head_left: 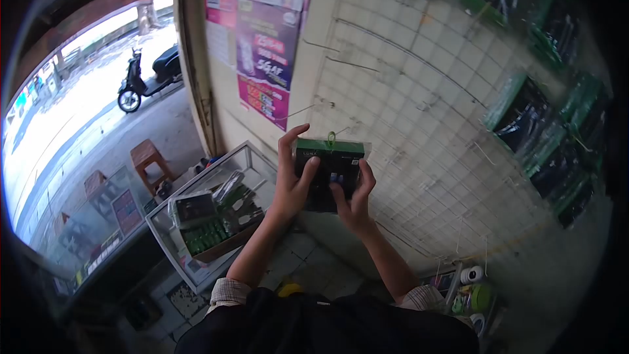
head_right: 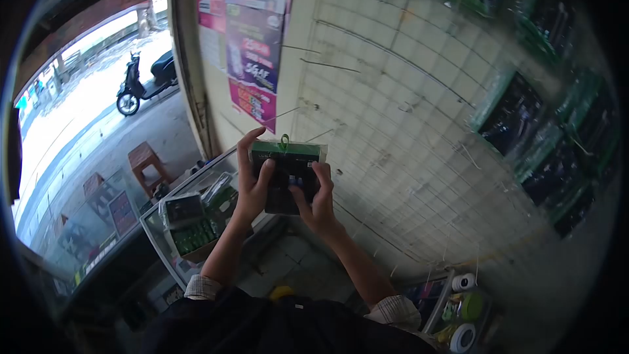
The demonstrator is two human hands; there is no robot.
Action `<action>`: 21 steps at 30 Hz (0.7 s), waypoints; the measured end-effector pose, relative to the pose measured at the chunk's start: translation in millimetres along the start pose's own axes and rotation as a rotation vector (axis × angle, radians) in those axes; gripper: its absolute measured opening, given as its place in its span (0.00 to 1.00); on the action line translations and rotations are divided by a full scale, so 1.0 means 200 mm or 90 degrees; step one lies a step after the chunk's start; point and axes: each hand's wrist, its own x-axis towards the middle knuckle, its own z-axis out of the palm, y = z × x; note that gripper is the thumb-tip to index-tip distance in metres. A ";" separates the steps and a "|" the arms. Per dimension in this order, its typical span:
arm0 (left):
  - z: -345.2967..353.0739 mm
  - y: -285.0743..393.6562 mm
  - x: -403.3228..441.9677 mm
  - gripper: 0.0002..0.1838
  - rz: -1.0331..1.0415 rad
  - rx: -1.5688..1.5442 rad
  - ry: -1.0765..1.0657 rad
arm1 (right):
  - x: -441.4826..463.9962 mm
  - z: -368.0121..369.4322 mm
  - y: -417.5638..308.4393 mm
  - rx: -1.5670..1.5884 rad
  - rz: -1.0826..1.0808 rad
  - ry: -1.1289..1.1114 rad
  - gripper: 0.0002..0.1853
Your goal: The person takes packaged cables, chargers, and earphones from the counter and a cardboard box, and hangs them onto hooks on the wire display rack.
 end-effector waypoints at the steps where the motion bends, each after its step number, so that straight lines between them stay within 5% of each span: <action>1: 0.13 0.02 0.04 0.28 0.005 -0.028 -0.032 | -0.01 -0.11 -0.03 -0.120 -0.019 0.019 0.36; 5: 0.59 0.14 0.13 0.35 0.066 -0.167 -0.152 | 0.10 -0.50 -0.31 -0.282 -0.067 0.214 0.25; 8: 0.88 0.17 0.17 0.35 0.331 -0.003 -0.146 | 0.17 -0.76 -0.45 -0.358 -0.082 0.299 0.24; 12: 1.12 0.30 0.21 0.35 0.304 -0.078 -0.274 | 0.28 -1.02 -0.56 -0.387 -0.120 0.368 0.25; 21: 1.54 0.48 0.44 0.36 0.367 -0.096 -0.222 | 0.56 -1.36 -0.76 -0.480 -0.198 0.379 0.23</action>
